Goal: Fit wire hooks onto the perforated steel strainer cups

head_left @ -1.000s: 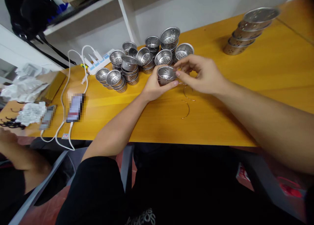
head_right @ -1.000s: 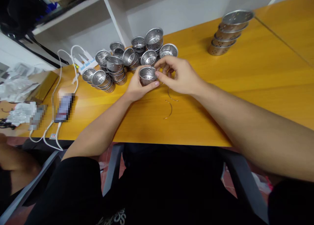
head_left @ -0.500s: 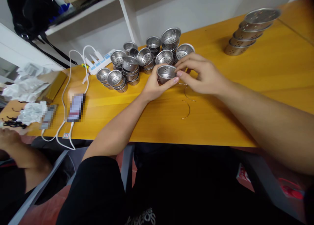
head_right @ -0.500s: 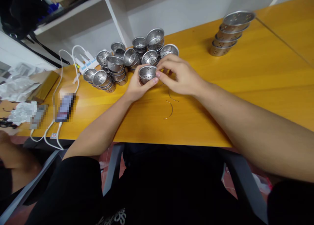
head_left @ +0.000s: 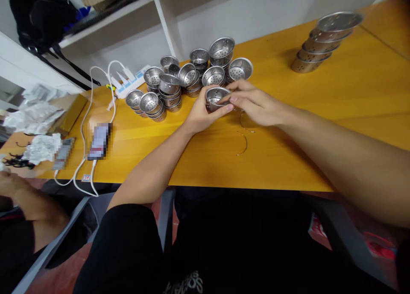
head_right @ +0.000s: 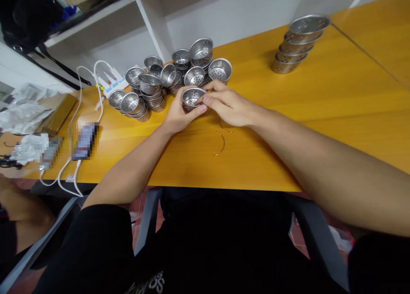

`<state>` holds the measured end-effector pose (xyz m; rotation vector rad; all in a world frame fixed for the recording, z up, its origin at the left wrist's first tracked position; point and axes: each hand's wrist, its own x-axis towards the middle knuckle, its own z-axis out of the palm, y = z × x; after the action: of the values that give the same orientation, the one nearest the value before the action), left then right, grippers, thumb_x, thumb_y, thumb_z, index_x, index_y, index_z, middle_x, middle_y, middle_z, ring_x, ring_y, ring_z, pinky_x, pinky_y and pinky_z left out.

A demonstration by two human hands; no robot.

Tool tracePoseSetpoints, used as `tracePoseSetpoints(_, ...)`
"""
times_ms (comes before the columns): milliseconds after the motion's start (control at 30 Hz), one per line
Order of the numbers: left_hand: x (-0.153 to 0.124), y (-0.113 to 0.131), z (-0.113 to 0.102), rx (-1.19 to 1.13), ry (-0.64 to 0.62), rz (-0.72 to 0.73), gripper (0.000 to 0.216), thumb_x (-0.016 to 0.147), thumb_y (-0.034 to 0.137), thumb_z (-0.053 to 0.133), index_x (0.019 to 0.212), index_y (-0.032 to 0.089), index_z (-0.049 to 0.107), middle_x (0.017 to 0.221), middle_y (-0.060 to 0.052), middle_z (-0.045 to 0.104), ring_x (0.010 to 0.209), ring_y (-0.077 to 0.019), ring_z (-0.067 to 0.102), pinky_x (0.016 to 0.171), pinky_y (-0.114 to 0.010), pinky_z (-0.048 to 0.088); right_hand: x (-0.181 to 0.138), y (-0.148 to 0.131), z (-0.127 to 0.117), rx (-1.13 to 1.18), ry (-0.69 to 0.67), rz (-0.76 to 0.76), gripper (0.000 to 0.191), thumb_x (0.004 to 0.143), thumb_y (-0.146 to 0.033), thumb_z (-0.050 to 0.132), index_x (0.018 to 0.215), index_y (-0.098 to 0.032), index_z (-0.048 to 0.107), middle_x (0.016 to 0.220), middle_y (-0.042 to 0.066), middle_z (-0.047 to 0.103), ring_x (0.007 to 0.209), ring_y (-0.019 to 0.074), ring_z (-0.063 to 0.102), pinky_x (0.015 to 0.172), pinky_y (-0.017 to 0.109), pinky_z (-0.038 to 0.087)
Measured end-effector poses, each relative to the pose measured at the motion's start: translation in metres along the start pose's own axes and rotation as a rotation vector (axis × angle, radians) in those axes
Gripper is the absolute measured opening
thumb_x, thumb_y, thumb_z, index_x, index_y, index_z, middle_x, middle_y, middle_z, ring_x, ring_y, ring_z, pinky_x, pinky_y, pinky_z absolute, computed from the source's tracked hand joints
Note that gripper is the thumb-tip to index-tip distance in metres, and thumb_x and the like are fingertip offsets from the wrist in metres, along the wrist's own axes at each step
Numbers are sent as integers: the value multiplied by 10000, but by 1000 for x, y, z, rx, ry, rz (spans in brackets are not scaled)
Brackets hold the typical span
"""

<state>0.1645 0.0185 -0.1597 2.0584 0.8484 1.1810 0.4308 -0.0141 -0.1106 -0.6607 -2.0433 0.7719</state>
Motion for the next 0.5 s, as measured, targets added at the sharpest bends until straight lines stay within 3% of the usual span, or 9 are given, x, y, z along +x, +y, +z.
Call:
tracePoseSetpoints(133, 0, -9, -1, 12, -27, 23, 1011, 1017, 938, 963, 1711, 299, 599, 1602, -147, 797, 1578, -389, 797, 1479, -656, 593, 1, 2, -1, 21, -8, 9, 509, 1249, -803, 682, 1268, -427, 1025, 1486, 104, 830, 1522, 454, 768, 1506, 741, 553)
tracePoseSetpoints(300, 0, -19, -3, 23, -53, 15, 1008, 1035, 892, 976, 1741, 305, 561, 1656, -164, 785, 1594, -391, 794, 1477, -652, 604, -1, 2, -3, -24, 43, -56, 368, 1245, -614, 751, 1272, -359, 1015, 1512, 122, 836, 1478, 422, 796, 1433, 722, 614)
tracePoseSetpoints(400, 0, -17, -3, -3, -79, 21, 1027, 1023, 909, 975, 1734, 304, 547, 1688, -172, 770, 1595, -385, 792, 1475, -639, 604, -2, 4, -4, -22, 52, -51, 271, 1205, -533, 812, 1255, -370, 1023, 1522, 125, 833, 1455, 424, 795, 1405, 729, 627)
tracePoseSetpoints(500, -2, -4, -3, -58, -106, -10, 1055, 999, 948, 966, 1726, 303, 555, 1686, -164, 773, 1583, -371, 798, 1438, -610, 632, -1, 7, -3, 3, 12, -52, 250, 1196, -484, 801, 1253, -402, 1029, 1535, 108, 817, 1531, 433, 774, 1474, 764, 554)
